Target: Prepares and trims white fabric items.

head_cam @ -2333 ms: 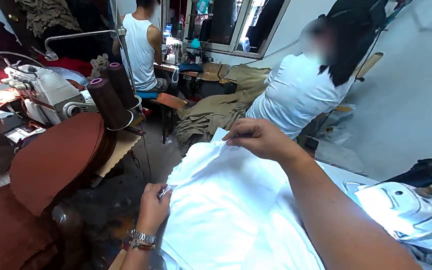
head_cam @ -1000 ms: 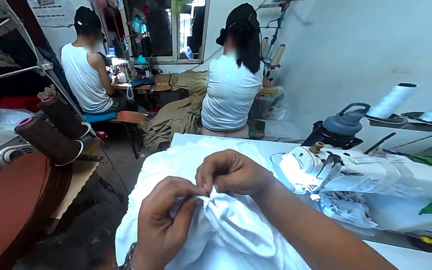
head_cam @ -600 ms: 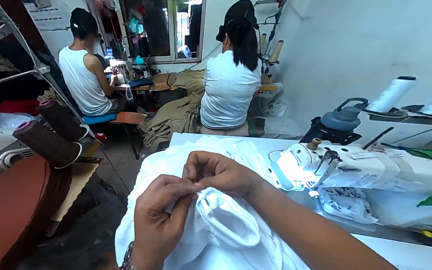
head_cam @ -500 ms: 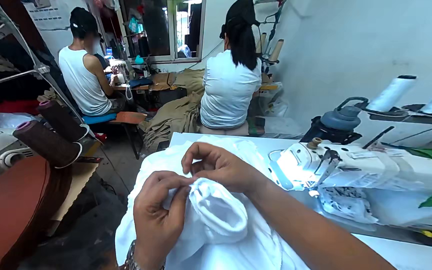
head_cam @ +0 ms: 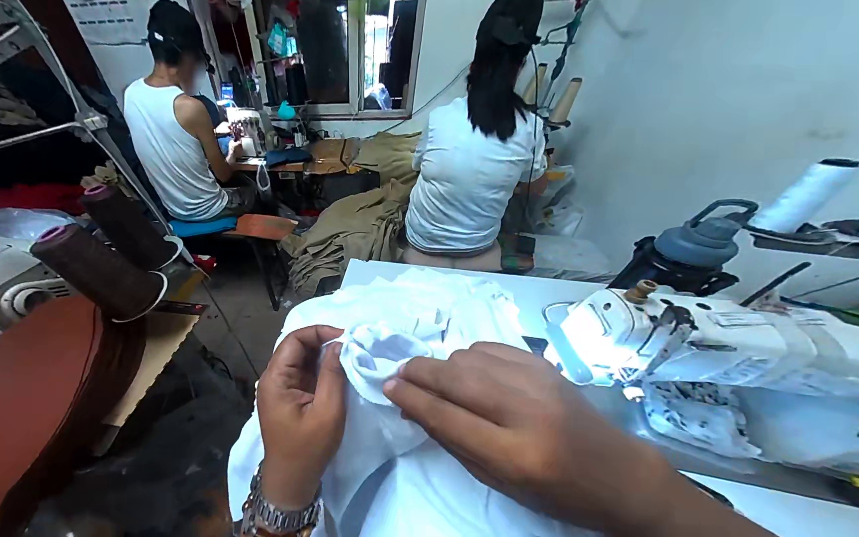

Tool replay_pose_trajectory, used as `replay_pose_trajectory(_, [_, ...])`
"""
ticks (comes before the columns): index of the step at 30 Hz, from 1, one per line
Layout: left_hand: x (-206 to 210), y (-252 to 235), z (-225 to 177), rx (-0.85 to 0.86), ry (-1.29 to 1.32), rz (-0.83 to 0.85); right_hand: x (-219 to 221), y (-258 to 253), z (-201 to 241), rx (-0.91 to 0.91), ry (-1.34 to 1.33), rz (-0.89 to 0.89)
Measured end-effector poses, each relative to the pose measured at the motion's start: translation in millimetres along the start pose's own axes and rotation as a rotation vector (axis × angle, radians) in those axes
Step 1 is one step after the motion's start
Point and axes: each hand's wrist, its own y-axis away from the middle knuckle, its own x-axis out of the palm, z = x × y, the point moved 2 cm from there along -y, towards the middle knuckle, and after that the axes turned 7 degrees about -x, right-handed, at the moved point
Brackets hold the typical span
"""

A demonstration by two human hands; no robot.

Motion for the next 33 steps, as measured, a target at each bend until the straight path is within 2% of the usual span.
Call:
replay_pose_trajectory(4, [-2, 0, -2, 0.011, -0.012, -0.020, 13, 6, -4, 0.010, 0.046, 0.003])
replay_pose_trajectory(10, [-4, 0, -4, 0.061, -0.063, -0.025, -10, 11, -6, 0.273, -0.454, -0.071])
replay_pose_trajectory(13, [-2, 2, -8, 0.130, -0.082, 0.013, -21, 19, -10, 0.405, -0.387, 0.011])
replay_pose_trajectory(15, [1, 2, -9, 0.151, -0.081, 0.042, -26, 24, -10, 0.369, -0.344, 0.009])
replay_pose_trajectory(21, [4, 2, -13, 0.186, -0.129, 0.089, -34, 33, -4, 0.283, -0.467, -0.087])
replay_pose_trajectory(26, [5, 5, -15, 0.180, -0.100, 0.117, -35, 38, -4, 0.240, -0.481, -0.013])
replay_pose_trajectory(29, [6, 6, -15, 0.183, -0.030, 0.124, -34, 41, -7, 0.316, -0.433, -0.078])
replay_pose_trajectory(33, [10, 11, -13, 0.145, 0.098, 0.119, -29, 45, -8, 0.499, -0.354, -0.274])
